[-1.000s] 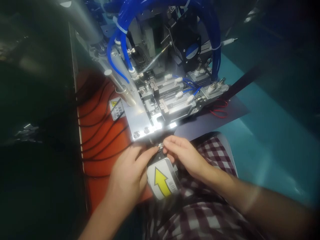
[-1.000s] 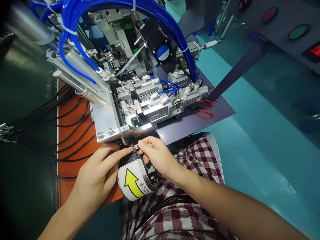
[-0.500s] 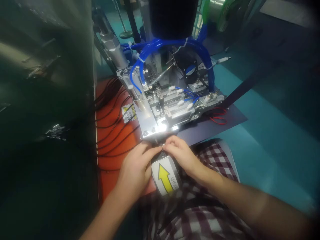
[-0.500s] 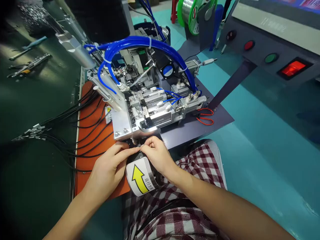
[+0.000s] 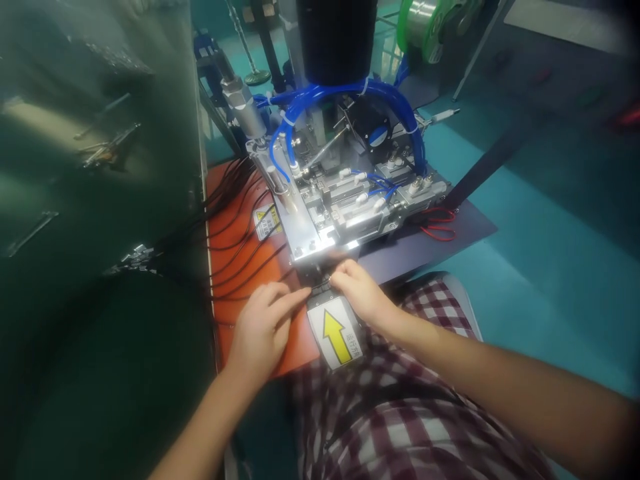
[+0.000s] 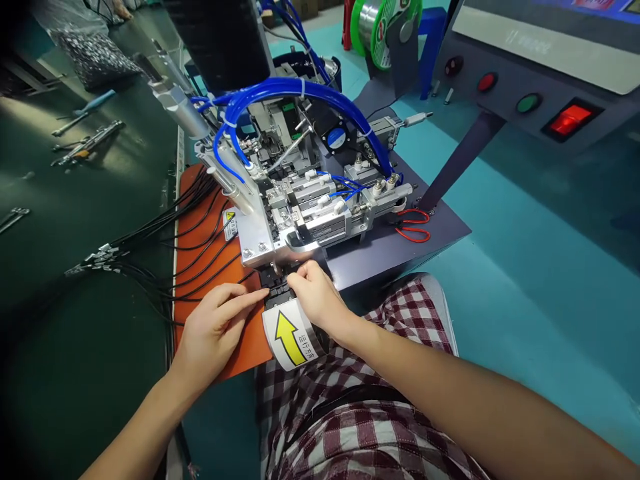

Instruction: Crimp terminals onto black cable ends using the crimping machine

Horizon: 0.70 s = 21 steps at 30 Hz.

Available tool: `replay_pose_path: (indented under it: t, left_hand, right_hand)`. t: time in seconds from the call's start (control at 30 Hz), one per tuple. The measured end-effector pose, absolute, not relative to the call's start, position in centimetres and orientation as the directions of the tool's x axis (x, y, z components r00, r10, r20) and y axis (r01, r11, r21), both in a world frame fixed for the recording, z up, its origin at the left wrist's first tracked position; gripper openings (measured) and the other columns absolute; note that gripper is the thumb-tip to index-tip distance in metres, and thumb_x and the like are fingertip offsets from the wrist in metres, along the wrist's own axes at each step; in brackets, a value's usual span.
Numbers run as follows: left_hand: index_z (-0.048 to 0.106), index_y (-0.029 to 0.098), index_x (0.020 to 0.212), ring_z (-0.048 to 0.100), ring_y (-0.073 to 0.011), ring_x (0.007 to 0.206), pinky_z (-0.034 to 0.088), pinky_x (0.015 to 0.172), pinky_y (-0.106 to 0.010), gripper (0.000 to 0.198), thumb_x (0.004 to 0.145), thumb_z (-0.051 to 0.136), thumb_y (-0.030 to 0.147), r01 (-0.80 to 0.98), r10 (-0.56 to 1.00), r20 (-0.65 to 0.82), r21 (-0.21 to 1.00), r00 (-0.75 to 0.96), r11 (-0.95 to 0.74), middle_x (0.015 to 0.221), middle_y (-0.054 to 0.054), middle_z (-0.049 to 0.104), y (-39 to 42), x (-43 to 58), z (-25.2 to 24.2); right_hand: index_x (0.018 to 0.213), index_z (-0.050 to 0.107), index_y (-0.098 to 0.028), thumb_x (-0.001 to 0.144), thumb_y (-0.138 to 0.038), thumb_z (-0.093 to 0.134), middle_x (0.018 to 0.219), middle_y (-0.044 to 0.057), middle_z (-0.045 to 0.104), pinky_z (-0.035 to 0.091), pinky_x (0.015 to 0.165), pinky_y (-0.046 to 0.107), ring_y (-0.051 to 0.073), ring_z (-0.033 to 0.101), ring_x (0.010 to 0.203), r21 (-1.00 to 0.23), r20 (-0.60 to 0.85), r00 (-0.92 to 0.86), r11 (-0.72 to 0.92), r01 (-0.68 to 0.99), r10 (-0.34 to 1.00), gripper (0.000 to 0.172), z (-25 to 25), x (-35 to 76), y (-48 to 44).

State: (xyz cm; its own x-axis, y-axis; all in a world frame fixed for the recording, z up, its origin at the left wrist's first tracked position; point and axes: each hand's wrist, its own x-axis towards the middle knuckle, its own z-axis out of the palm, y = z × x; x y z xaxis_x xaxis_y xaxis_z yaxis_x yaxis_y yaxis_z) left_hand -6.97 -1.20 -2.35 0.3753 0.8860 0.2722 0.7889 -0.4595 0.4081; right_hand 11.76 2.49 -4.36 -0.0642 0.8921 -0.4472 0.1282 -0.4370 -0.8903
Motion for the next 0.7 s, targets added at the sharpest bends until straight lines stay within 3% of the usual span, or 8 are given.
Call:
replay_pose_path:
  t: [0.27,0.37,0.53,0.7]
  left_hand:
    - [0.068,0.018,0.102,0.058,-0.018,0.085,0.051,0.073,-0.032,0.03,0.091,0.042,0.008,0.759,0.818,0.34,0.324,0.464,-0.564,0.09,-0.007,0.062,-1.0,-7.7,-2.7]
    - [0.067,0.018,0.101,0.057,-0.0178,0.083,0.05,0.071,-0.032,0.029,0.09,0.043,0.006,0.778,0.823,0.364,0.308,0.436,-0.548,0.09,-0.007,0.06,-1.1,-7.5,-2.9]
    - [0.066,0.018,0.104,0.056,-0.018,0.085,0.05,0.073,-0.032,0.029,0.089,0.045,0.004,0.782,0.829,0.37,0.318,0.418,-0.536,0.092,-0.007,0.059,-1.4,-7.4,-3.2]
    - [0.064,0.016,0.105,0.054,-0.0181,0.085,0.048,0.073,-0.032,0.028,0.089,0.047,0.003,0.778,0.839,0.346,0.338,0.42,-0.529,0.093,-0.007,0.058,-1.4,-7.6,-3.2]
  right_hand:
    - [0.064,0.044,-0.021,0.075,-0.027,0.054,0.064,-0.004,0.046,0.032,0.059,0.028,0.014,0.042,0.063,-0.871,-0.484,-0.078,-0.471,0.142,0.872,0.015,-3.3,11.8,2.5]
    - [0.066,0.045,-0.021,0.074,-0.025,0.056,0.061,-0.006,0.044,0.031,0.057,0.027,0.012,0.041,0.058,-0.86,-0.511,-0.108,-0.506,0.068,0.853,0.014,-3.3,12.3,2.6]
    - [0.072,0.054,-0.019,0.075,-0.032,0.061,0.066,-0.005,0.054,0.031,0.055,0.026,0.009,0.045,0.054,-0.864,-0.48,-0.22,-0.502,-0.051,0.849,0.016,-3.5,13.9,2.3]
    - [0.072,0.052,-0.02,0.07,-0.031,0.065,0.058,-0.008,0.045,0.028,0.052,0.025,0.009,0.04,0.051,-0.786,-0.567,-0.187,-0.595,-0.167,0.802,0.018,-3.0,13.0,1.8]
